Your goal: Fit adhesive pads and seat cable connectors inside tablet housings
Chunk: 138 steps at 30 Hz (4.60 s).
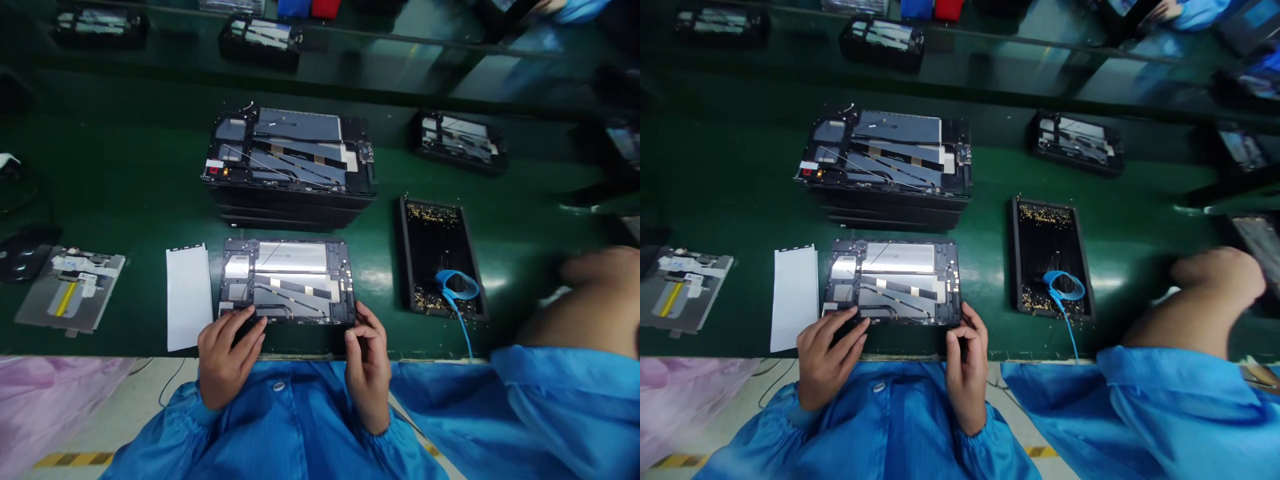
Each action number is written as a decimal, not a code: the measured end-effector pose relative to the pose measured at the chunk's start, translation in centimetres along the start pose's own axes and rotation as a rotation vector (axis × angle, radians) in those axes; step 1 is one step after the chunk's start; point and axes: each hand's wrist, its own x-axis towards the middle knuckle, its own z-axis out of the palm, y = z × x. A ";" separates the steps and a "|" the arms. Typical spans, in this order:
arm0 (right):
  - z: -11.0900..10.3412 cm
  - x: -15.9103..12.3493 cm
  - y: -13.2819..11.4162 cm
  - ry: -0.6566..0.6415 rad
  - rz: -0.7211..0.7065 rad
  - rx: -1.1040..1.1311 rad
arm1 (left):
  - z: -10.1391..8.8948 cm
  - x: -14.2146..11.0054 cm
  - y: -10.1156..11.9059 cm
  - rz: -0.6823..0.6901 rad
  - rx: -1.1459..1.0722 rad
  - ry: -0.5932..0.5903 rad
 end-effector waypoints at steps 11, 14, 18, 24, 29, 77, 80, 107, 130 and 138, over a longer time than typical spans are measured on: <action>-0.2 0.1 -0.2 -0.010 -0.028 -0.048 | -1.0 0.9 -1.7 0.143 -0.042 -0.091; -0.3 0.2 -0.3 -0.009 -0.008 -0.034 | -0.9 1.1 -1.9 0.074 -0.169 -0.098; 0.2 0.3 -1.0 -0.022 -0.014 -0.048 | -0.3 1.1 -1.8 0.036 -0.111 -0.042; 1.4 1.0 -2.1 -0.137 -0.092 -0.092 | -0.8 1.6 -3.2 -0.002 -0.048 0.005; 1.2 2.9 -2.3 -0.153 -0.443 -0.264 | -1.4 2.4 -0.7 -0.047 -0.011 -0.004; 1.9 3.7 -3.1 -0.273 -0.404 -0.244 | 3.3 5.1 2.0 0.081 -0.256 -0.033; 2.0 3.6 -3.0 -0.279 -0.427 -0.268 | 3.3 5.1 2.0 0.099 -0.256 -0.024; 1.2 5.0 0.2 -0.272 -0.495 -0.461 | -1.6 2.0 -8.0 -0.187 0.008 -0.239; 3.2 22.2 -6.2 0.009 -0.638 -0.255 | -4.4 21.5 -13.0 -0.130 -0.170 0.020; -1.0 36.6 -7.0 -0.100 -0.141 -0.206 | -6.2 28.9 -19.8 -0.653 -0.859 -0.171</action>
